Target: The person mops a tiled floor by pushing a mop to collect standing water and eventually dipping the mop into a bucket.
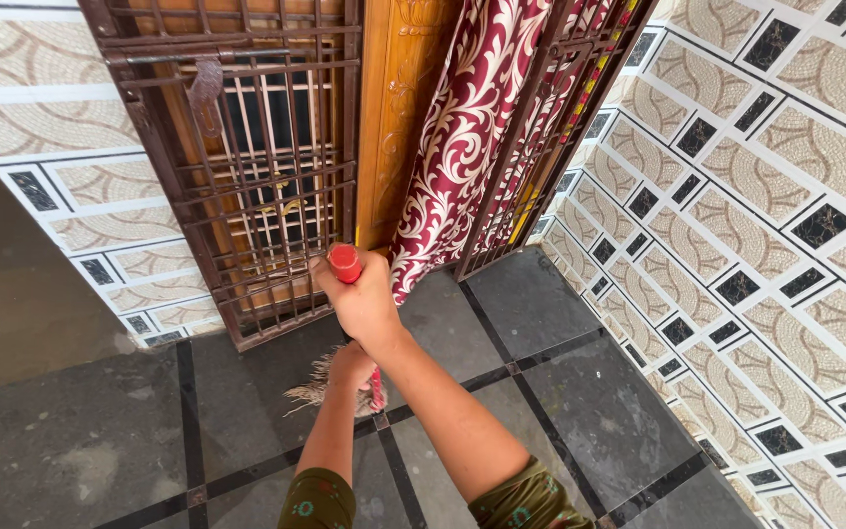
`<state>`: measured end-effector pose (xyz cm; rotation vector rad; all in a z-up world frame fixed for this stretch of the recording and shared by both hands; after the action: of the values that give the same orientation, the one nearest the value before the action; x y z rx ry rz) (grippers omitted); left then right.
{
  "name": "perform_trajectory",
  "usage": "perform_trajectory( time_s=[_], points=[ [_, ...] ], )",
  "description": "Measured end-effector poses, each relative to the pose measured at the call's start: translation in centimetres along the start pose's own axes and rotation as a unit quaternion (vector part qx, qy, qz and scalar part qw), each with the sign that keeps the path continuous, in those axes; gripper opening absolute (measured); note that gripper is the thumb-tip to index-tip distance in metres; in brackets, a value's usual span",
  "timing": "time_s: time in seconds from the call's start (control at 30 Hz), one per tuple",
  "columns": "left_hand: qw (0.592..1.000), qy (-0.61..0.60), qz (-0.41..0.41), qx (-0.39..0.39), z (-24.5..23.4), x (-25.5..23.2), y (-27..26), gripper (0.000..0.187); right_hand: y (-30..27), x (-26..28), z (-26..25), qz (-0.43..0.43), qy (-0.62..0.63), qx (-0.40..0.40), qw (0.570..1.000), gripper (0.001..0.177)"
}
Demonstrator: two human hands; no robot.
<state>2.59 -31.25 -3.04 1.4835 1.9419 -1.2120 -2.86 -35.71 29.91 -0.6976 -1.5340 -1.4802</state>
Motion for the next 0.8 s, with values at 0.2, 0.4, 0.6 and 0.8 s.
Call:
perform_trajectory(
  time_s=[0.2,0.4,0.6,0.8],
  points=[
    [0.997,0.06,-0.029,-0.027,-0.3,2.4,-0.8,0.041,-0.6,2.5,1.6,0.004,-0.063,-0.031,0.997,0.031],
    [0.974,0.205,-0.014,-0.099,-4.0,3.7,-2.4,0.041,-0.6,3.3,4.2,0.024,-0.112,-0.036,0.993,0.036],
    [0.965,0.228,-0.038,-0.124,-8.1,5.4,-5.4,0.036,-1.0,4.0,7.2,-0.004,-0.083,-0.029,0.996,0.037],
    [0.959,0.238,-0.045,-0.149,-12.7,8.4,-7.7,0.03,-1.3,3.8,10.7,-0.004,-0.02,-0.028,0.999,0.036]
  ],
)
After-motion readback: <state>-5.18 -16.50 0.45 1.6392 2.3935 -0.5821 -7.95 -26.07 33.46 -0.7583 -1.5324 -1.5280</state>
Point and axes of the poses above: each hand's wrist, its own y-axis towards the middle knuckle, its own z-axis out of the palm, x = y × z, the point moved 8 cm from there along y, towards the middle knuckle, and after that the axes turned 14 degrees about y, right-handed, at the moved point
